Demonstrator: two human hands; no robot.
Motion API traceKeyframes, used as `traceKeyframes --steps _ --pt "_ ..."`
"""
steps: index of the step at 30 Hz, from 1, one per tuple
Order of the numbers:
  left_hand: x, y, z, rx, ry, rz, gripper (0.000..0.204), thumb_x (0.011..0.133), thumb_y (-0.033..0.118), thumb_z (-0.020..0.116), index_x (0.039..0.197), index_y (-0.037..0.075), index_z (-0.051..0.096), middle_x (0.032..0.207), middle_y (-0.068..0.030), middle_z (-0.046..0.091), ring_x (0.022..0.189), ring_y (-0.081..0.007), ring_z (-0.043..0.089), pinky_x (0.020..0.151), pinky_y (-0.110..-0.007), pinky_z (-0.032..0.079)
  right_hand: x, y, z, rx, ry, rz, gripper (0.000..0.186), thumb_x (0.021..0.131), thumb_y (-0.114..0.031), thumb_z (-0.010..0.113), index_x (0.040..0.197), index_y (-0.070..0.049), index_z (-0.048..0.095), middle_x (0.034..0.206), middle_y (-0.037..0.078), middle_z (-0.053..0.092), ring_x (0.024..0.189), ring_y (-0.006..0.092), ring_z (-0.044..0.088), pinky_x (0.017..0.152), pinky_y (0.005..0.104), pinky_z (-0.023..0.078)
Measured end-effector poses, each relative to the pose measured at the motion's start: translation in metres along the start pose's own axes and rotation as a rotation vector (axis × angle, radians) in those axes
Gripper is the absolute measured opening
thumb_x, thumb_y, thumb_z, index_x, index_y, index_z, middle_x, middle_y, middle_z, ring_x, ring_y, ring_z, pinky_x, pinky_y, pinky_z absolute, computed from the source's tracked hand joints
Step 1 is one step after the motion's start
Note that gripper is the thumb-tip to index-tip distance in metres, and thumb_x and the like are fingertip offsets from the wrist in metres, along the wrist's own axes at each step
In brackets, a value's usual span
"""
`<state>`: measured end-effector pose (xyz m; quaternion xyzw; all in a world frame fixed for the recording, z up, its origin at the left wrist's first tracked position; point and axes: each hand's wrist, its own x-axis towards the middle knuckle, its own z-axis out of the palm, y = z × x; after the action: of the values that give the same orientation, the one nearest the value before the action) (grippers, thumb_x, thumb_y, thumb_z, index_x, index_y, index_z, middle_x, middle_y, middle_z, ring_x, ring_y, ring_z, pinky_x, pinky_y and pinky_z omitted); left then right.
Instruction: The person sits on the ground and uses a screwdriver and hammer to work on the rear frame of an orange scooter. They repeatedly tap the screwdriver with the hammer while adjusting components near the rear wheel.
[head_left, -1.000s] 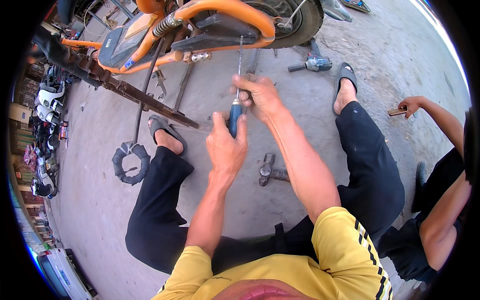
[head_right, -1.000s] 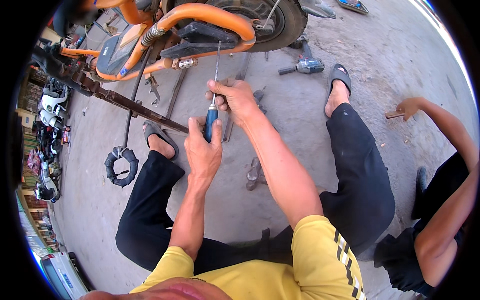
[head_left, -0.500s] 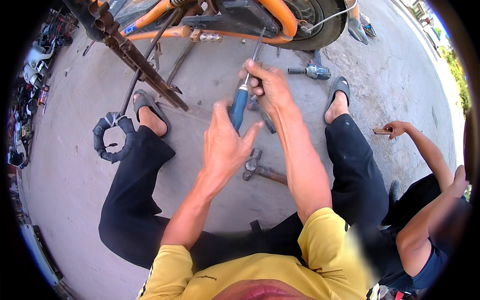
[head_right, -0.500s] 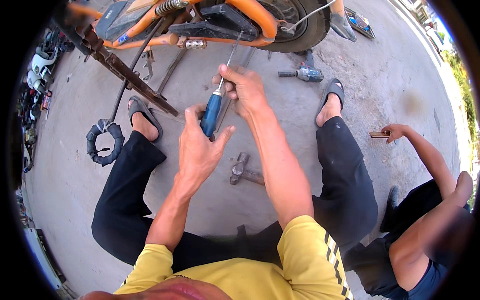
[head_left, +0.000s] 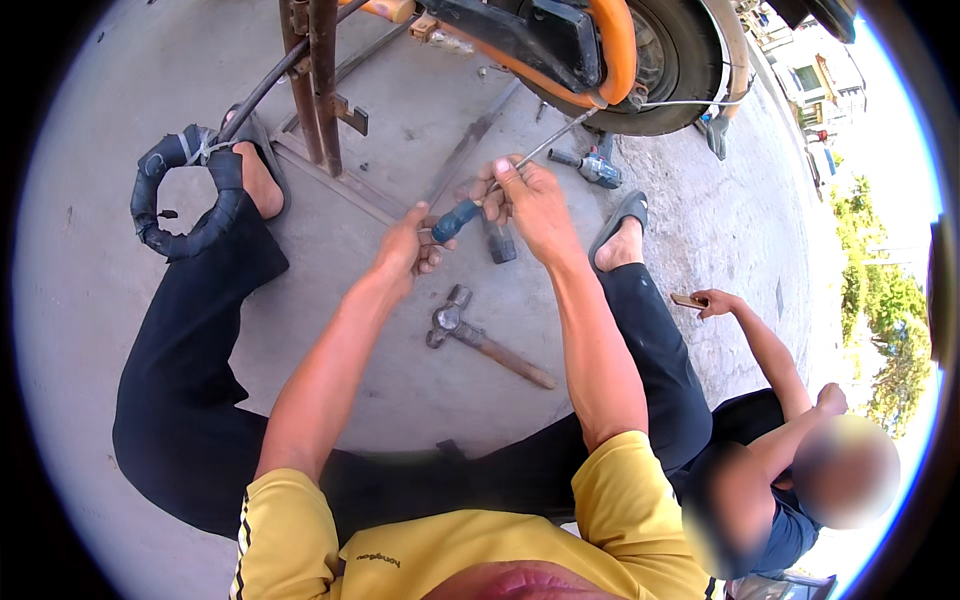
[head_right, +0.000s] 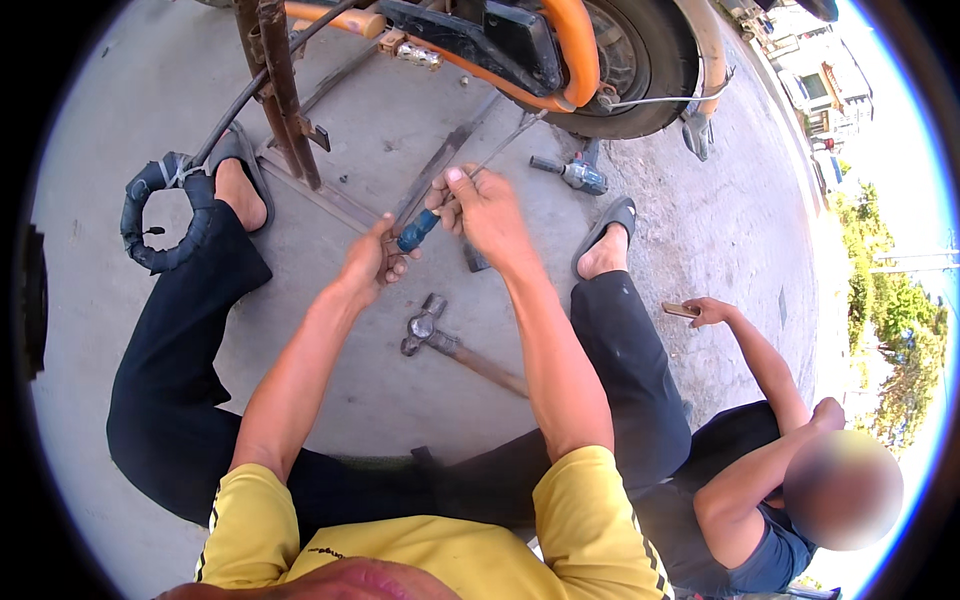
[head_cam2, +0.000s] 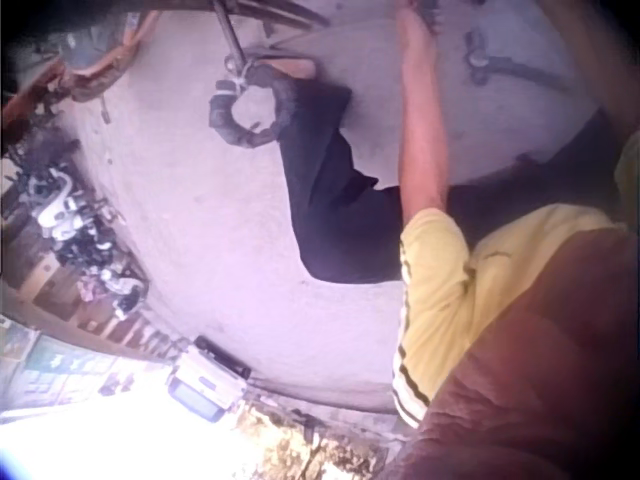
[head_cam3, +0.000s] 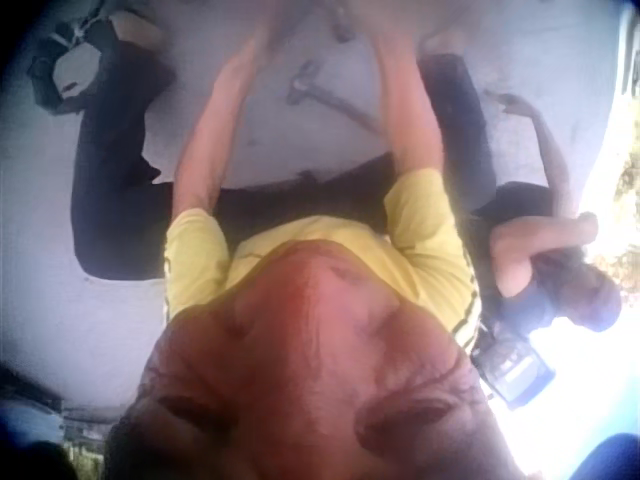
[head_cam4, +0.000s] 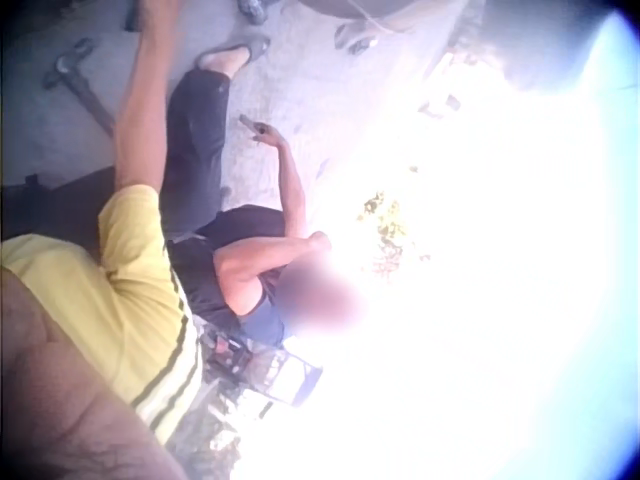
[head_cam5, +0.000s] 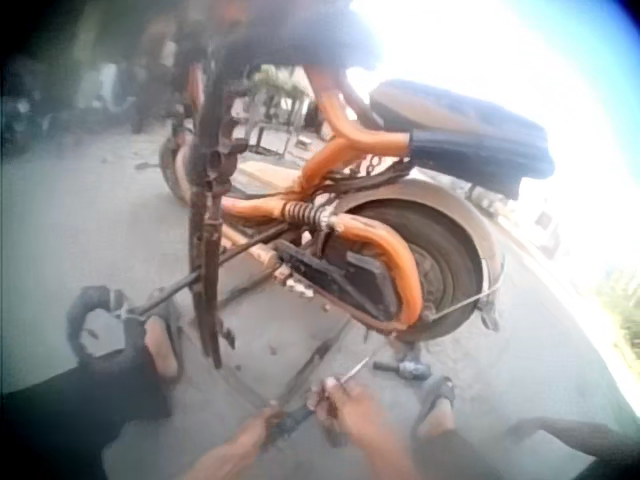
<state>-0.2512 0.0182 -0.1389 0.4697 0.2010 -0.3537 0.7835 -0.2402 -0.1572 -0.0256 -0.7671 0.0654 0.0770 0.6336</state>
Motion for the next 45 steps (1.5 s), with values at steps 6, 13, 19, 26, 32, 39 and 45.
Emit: traceKeyframes --steps 6,13,19,26,32,39,45 --pt "0.020 -0.014 -0.024 0.079 0.102 0.019 0.040 0.109 0.041 0.049 0.109 0.004 0.064 0.081 -0.0034 0.068 0.055 -0.0091 0.051 0.049 -0.026 0.037 -0.014 -0.026 0.004 -1.037 -0.247 -0.846 0.012 0.096 -0.015 0.065 0.095 -0.003 0.063 0.086 0.009 0.063 0.074 0.0270 0.062 0.065 0.0335 0.051" --pt "0.022 -0.014 -0.026 0.074 0.030 0.027 0.031 0.108 0.033 0.053 0.102 0.006 0.065 0.080 -0.0025 0.067 0.056 -0.0091 0.053 0.049 -0.026 0.039 -0.009 -0.078 -0.066 -1.575 -0.367 -1.126 0.017 0.079 -0.012 0.067 0.089 -0.008 0.053 0.091 0.009 0.055 0.085 0.0261 0.062 0.072 0.0370 0.053" --pt "0.024 -0.023 -0.024 0.057 0.019 0.010 0.027 0.107 0.030 0.054 0.100 0.006 0.065 0.080 -0.0028 0.066 0.056 -0.0090 0.053 0.050 -0.027 0.040 0.002 -0.075 -0.066 -1.530 -0.420 -1.238 0.016 0.081 -0.013 0.066 0.089 -0.008 0.053 0.091 0.007 0.054 0.085 0.0242 0.061 0.072 0.0363 0.053" --pt "0.031 -0.015 -0.024 0.017 0.019 0.029 0.026 0.106 0.030 0.056 0.099 0.007 0.065 0.079 -0.0018 0.066 0.057 -0.0086 0.053 0.051 -0.026 0.039 0.014 -0.087 -0.061 -1.648 -0.212 -1.050 0.017 0.081 -0.009 0.067 0.095 -0.008 0.058 0.101 0.007 0.059 0.088 0.0248 0.062 0.075 0.0358 0.051" --pt "0.025 -0.015 -0.023 0.017 0.036 -0.009 0.026 0.107 0.031 0.056 0.099 0.009 0.066 0.078 0.0005 0.065 0.059 -0.0082 0.052 0.051 -0.025 0.037 0.011 -0.081 -0.055 -1.546 -0.334 -1.284 0.014 0.079 -0.012 0.065 0.090 -0.009 0.056 0.091 0.006 0.057 0.085 0.0248 0.060 0.073 0.0364 0.050" --pt "0.027 -0.010 -0.014 0.010 -0.020 -0.016 0.026 0.105 0.031 0.058 0.103 0.007 0.069 0.082 -0.0003 0.068 0.060 -0.0072 0.055 0.052 -0.025 0.041 -0.005 -0.066 -0.039 -1.247 -0.368 -1.133 0.012 0.084 -0.008 0.066 0.094 -0.010 0.061 0.094 0.007 0.064 0.081 0.0257 0.065 0.071 0.0380 0.051" --pt "0.026 0.027 0.020 -0.237 -0.315 0.219 0.049 0.106 0.033 0.058 0.142 0.000 0.055 0.126 -0.0149 0.069 0.111 -0.0197 0.065 0.089 -0.033 0.055 -0.021 -0.043 -0.090 -0.916 0.015 -0.439 0.016 0.103 -0.019 0.061 0.105 -0.004 0.066 0.083 0.009 0.073 0.077 0.0305 0.072 0.070 0.0414 0.055"
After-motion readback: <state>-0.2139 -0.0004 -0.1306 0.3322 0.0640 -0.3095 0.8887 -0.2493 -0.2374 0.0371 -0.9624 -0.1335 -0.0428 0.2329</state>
